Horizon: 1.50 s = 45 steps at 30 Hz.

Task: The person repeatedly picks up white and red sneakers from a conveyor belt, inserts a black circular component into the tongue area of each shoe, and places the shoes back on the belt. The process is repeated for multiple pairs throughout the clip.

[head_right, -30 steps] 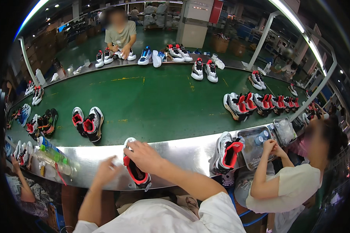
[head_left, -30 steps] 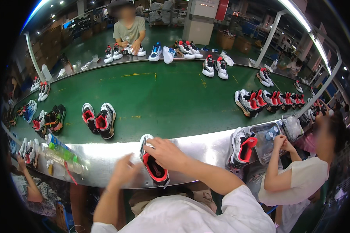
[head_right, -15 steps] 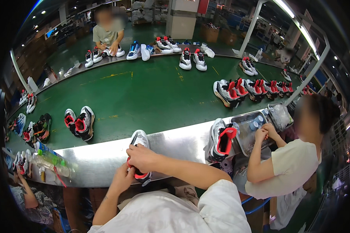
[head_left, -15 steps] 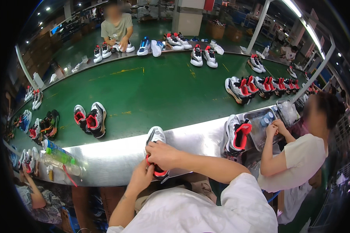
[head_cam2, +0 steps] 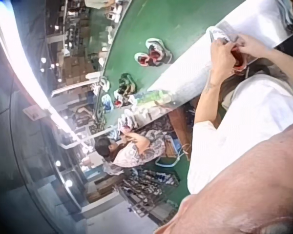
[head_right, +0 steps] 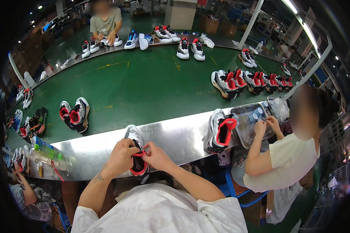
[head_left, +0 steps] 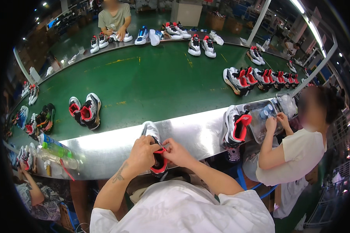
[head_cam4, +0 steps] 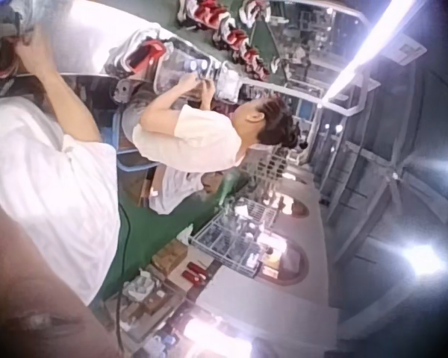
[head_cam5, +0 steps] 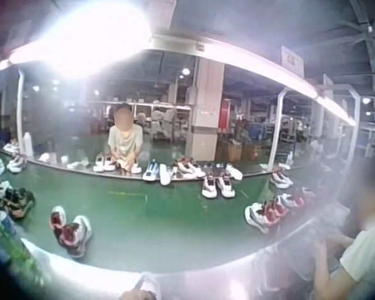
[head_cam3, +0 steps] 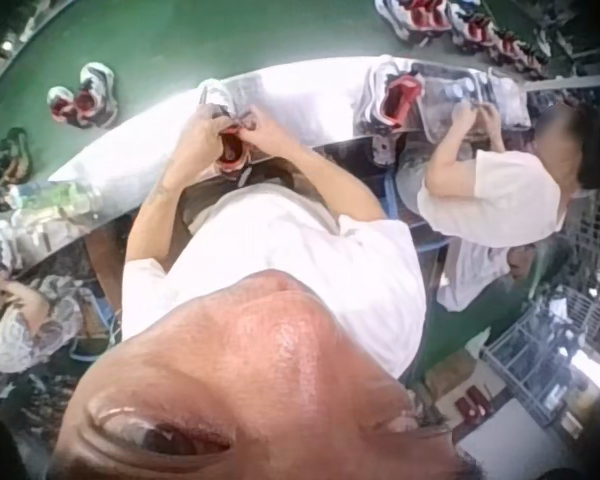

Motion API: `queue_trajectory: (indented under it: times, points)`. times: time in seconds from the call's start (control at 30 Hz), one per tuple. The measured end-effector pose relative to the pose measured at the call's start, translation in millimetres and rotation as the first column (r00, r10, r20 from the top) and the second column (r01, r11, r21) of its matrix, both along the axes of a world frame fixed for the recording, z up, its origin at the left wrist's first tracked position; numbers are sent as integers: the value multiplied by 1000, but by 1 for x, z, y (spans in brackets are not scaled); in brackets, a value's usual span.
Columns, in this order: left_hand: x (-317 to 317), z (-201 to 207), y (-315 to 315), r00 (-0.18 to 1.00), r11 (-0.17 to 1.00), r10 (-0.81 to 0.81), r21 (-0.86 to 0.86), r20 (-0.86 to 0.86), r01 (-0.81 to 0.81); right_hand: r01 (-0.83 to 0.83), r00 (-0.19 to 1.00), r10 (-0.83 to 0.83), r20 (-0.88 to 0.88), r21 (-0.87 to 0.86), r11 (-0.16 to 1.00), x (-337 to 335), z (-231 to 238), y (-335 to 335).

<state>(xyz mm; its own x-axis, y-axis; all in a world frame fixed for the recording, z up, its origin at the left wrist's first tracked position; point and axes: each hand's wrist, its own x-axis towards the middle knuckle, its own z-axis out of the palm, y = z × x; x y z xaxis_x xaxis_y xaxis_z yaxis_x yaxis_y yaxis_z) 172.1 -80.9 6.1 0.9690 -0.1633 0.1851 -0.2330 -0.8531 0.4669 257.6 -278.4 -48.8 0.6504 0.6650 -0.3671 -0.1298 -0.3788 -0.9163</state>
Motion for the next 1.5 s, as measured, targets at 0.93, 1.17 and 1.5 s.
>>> queue_trajectory:
  times: [0.93,1.17,1.5]
  points:
    - [-33,-65,-41,765,708,636,-470,102,-527,-550,237,448,862,-261,793,44,58,39]
    - [-31,-62,-43,766,742,608,-494,210,-453,-393,497,714,493,-605,692,34,66,45]
    - [-33,-64,-43,834,766,530,-508,153,-394,-419,370,540,756,-384,823,32,56,33]
